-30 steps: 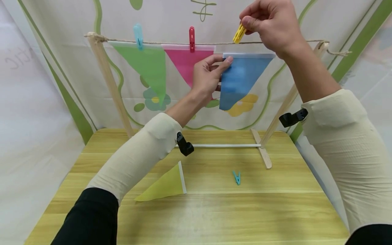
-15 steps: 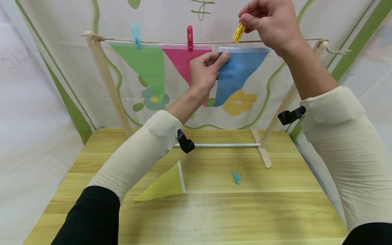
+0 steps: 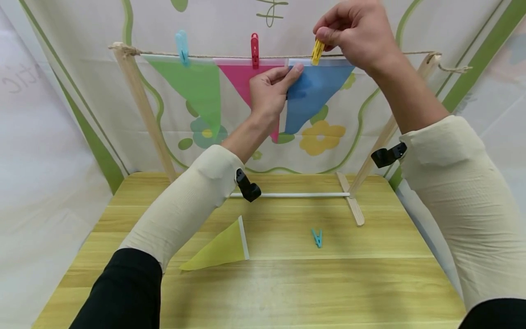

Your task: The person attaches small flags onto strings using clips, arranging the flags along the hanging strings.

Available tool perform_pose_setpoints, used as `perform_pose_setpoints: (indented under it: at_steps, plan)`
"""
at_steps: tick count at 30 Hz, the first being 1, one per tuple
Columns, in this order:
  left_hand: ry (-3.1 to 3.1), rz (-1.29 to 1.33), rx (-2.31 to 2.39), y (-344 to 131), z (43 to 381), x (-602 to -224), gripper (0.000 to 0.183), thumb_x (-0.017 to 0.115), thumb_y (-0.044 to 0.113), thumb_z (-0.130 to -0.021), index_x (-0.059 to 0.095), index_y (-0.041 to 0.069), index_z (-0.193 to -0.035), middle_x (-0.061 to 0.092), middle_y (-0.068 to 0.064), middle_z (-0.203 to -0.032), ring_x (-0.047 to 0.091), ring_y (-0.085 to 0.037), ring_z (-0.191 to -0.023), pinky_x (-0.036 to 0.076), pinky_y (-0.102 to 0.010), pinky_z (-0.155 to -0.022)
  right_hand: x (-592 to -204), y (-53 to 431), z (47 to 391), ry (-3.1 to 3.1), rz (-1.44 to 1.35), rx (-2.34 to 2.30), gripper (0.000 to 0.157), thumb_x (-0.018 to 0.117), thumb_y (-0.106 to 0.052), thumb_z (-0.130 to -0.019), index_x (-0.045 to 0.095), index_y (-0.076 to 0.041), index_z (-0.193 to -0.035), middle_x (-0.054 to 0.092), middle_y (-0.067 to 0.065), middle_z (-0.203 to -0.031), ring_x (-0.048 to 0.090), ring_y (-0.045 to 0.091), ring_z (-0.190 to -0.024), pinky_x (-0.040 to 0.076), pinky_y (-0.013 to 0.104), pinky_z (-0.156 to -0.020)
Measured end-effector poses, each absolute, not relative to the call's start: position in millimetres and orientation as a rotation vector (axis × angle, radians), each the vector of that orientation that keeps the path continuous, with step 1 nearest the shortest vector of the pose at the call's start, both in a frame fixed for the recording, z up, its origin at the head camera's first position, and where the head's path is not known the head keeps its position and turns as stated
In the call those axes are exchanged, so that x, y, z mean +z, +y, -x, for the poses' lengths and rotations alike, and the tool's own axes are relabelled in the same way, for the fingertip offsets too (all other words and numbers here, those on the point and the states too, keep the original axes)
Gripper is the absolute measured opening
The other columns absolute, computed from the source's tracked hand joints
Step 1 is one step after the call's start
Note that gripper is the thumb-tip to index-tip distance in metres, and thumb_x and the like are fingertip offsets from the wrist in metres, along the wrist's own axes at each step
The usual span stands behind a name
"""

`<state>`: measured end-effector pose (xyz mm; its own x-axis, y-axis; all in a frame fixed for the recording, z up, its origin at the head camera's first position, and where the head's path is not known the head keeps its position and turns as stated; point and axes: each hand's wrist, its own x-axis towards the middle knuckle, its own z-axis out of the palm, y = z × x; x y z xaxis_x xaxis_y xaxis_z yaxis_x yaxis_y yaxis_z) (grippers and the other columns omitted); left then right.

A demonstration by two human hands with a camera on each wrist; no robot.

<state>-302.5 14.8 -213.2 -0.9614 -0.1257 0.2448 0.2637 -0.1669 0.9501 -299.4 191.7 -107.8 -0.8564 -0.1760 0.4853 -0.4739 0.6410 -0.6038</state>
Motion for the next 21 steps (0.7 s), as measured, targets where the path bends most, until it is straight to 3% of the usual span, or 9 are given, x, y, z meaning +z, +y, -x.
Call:
perform_pose_setpoints:
  at_steps: [5, 13, 21]
  plan:
    - [-1.859, 0.166, -2.212, 12.9, 303.0, -211.0, 0.032, 0.088, 0.035, -0.1, 0.088, 0.017, -0.126, 0.088, 0.0, -0.121, 0.085, -0.014, -0.11, 0.068, -0.028, -0.101, -108.3, 190.6, 300.8, -2.517, -0.537, 0.968, 0.033, 0.068, -0.026, -0.113, 0.08, -0.004, -0.135, 0.066, -0.024, -0.095, 0.068, -0.004, -0.092, 0.059, 0.019, -0.111]
    - [-1.882, 0.142, -2.197, 13.0, 302.6, -210.9, 0.032, 0.087, 0.037, -0.099, 0.089, 0.019, -0.125, 0.088, 0.001, -0.121, 0.085, -0.016, -0.113, 0.068, -0.032, -0.106, -108.2, 194.0, 302.5, -2.589, -0.557, 0.892, 0.04, 0.067, -0.03, -0.113, 0.077, -0.004, -0.141, 0.066, -0.025, -0.099, 0.069, -0.005, -0.094, 0.059, 0.023, -0.115]
    - [-1.886, 0.154, -2.2, 13.0, 304.7, -213.3, 0.033, 0.086, 0.035, -0.1, 0.088, 0.016, -0.127, 0.087, -0.002, -0.123, 0.084, -0.017, -0.116, 0.066, -0.033, -0.109, -107.8, 201.7, 305.5, -2.654, -0.646, 0.817, 0.042, 0.067, -0.031, -0.115, 0.075, -0.002, -0.144, 0.068, -0.022, -0.101, 0.068, -0.007, -0.094, 0.061, 0.018, -0.107]
